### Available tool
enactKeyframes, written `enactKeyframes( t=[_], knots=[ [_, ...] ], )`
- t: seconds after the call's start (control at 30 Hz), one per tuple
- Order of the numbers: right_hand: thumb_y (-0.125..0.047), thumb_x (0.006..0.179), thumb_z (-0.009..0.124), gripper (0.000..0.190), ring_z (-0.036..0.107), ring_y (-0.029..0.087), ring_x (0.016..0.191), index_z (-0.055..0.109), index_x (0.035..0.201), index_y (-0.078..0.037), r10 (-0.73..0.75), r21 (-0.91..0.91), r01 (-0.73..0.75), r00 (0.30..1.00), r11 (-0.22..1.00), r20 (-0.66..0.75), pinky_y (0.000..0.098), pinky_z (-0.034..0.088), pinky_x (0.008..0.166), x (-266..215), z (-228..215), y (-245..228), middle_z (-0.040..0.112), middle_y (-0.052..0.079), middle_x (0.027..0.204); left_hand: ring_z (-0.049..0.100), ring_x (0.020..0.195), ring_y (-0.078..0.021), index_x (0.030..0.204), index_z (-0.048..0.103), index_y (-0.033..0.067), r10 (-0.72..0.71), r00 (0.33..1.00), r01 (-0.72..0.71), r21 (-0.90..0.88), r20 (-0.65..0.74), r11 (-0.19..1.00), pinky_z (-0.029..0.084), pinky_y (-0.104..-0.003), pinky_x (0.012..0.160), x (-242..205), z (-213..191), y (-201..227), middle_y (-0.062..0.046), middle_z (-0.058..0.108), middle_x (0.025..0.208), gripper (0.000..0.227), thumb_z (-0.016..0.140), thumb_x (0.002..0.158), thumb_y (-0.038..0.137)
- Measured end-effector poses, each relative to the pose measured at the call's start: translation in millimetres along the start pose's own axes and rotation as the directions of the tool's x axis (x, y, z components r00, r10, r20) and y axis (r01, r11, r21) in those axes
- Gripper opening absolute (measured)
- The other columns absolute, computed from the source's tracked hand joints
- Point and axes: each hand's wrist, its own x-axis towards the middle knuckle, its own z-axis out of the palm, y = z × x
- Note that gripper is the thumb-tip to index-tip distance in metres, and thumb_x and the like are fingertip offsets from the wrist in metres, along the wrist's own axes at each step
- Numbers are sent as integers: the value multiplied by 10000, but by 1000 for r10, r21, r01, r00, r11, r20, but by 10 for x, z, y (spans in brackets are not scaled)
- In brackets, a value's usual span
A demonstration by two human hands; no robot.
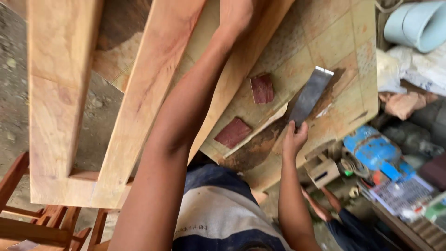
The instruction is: The person smooths a wooden frame using a sanding block and a hand plane. They alternate between sanding the flat surfaces and planing the edges to refine the wood's texture.
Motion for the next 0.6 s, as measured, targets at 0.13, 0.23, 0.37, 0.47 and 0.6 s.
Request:
enactKeyframes(
  t=[0.13,0.23,0.37,0.47,0.6],
  knots=[
    [-87,997,729,277,695,281,982,646,1240,17,29,-90,-37,996,995,-80,384,600,845,78,-66,271,646,193,1029,459,540,-377,801,415,97,-6,1000,6,6,-19,1000,412,-395,520,-11,-162,322,-144,349,632,155,458,941,146],
    [-140,1009,749,430,620,304,1090,560,1377,-25,86,-79,-95,991,992,-101,417,553,935,69,-135,204,580,205,1163,470,522,-400,808,410,96,-28,999,28,5,-32,1000,431,-379,505,-114,-315,613,-154,319,619,190,404,986,163],
    [-166,973,809,601,501,386,1319,476,1467,-85,-108,-260,72,986,963,-127,464,472,1062,130,-80,-233,383,196,1384,658,860,-318,959,625,95,123,725,-274,121,678,954,510,-381,743,-1418,-815,738,-78,608,862,240,392,1006,122],
    [-84,1002,754,530,536,391,1281,502,1466,-36,-347,-152,329,930,932,-117,461,420,1078,331,80,-615,493,241,1366,479,1226,-316,1112,590,164,213,503,-656,210,838,725,435,-413,946,-2467,-847,416,-105,489,1239,173,505,992,254],
    [-328,1031,687,411,512,308,1131,620,1347,-73,-636,-240,610,770,755,-44,420,419,981,683,555,-749,529,129,1252,466,1140,-268,1169,541,168,97,425,-682,248,900,688,403,-421,919,-2609,-680,230,-72,488,1183,347,602,848,284]
  ],
)
